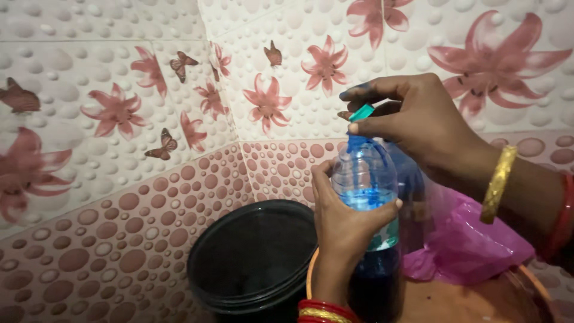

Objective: The person places plastic bottles into a pink plastic bag and ties the top of the bag securely by hand.

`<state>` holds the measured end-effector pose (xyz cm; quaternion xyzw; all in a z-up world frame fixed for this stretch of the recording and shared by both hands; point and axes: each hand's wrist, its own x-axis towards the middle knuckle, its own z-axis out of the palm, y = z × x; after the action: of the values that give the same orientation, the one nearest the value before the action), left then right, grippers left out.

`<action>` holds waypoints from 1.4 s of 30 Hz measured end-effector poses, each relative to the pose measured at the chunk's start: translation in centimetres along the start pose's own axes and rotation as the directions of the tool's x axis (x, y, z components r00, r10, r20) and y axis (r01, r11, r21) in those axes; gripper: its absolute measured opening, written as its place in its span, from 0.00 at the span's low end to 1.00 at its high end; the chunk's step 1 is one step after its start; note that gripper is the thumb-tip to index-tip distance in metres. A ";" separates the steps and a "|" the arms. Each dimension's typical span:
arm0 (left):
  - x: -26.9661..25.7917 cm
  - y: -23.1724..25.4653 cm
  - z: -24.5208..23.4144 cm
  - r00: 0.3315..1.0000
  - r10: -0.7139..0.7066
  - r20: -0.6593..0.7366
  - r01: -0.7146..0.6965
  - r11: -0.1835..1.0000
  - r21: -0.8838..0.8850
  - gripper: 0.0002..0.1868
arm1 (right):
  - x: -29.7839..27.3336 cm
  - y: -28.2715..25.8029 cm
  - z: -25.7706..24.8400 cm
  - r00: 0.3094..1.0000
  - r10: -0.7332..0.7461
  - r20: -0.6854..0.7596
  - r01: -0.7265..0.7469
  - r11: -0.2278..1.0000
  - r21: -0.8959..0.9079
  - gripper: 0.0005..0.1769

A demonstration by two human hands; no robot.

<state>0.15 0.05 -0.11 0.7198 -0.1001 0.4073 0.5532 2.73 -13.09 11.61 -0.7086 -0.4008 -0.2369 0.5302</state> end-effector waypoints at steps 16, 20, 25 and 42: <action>0.4 -2.2 0.5 0.992 0.020 -0.121 -0.010 0.996 0.084 0.52 | 1.7 1.6 0.9 0.995 -0.059 0.082 0.070 0.987 -0.145 0.43; 0.6 -2.7 0.6 0.989 0.043 -0.144 -0.033 0.997 0.067 0.53 | 2.0 2.3 0.9 0.989 0.020 0.149 -0.010 0.998 -0.067 0.41; 0.6 -2.7 0.3 0.991 0.002 -0.136 0.006 0.998 0.058 0.53 | 3.2 2.1 0.7 0.970 0.052 0.236 0.018 0.959 -0.283 0.46; 0.4 -3.5 0.5 0.996 0.026 -0.083 -0.020 0.997 0.080 0.53 | 5.9 0.0 1.6 0.882 0.127 0.454 0.319 0.549 -0.773 0.42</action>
<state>2.72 1.01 -2.33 0.7220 -0.0689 0.4471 0.5235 5.89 -9.72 15.59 -0.8840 -0.3933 -0.2526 0.0071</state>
